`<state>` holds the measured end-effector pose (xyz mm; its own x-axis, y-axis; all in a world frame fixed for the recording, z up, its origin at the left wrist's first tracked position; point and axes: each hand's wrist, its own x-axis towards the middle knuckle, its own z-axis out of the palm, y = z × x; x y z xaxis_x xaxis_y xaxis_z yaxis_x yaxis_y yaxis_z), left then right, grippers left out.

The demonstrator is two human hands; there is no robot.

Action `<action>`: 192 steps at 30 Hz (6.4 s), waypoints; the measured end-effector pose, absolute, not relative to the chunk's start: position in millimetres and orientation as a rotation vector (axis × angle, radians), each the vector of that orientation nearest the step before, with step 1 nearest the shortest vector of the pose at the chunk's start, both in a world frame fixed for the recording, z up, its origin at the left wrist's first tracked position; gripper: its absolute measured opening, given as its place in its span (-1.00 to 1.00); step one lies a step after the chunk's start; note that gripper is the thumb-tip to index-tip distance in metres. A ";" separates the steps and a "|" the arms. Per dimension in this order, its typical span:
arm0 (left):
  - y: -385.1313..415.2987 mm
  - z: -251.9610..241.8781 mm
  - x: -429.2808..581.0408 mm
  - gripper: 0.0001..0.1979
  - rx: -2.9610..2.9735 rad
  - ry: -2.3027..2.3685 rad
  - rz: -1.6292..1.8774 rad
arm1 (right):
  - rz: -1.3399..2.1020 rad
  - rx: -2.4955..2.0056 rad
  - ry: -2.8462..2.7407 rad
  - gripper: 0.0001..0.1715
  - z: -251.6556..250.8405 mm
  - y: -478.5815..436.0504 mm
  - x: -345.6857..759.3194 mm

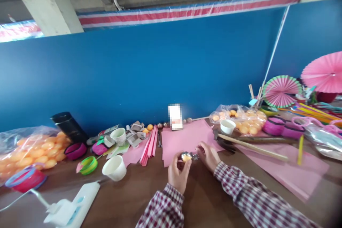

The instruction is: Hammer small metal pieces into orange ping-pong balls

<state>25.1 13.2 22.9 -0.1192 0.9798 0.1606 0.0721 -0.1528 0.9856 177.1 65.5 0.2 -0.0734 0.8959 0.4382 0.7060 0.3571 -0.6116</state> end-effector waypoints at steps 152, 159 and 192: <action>21.3 -4.1 11.8 -0.69 1.480 1.252 1.456 | 1.250 -0.854 -1.572 -0.58 7.9 40.4 147.7; 20.5 -5.7 12.3 -0.70 1.498 1.258 1.469 | 1.253 -0.855 -1.542 -0.60 3.9 41.8 147.0; 14.0 0.2 13.2 -0.69 1.550 1.282 1.435 | 1.216 -0.832 -1.499 -0.63 4.8 39.8 144.3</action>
<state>13.2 14.0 0.2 -0.0816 0.9414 0.3274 0.2194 -0.3035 0.9272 144.3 39.8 4.8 -0.2700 0.9242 0.2701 -0.0738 0.2599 -0.9628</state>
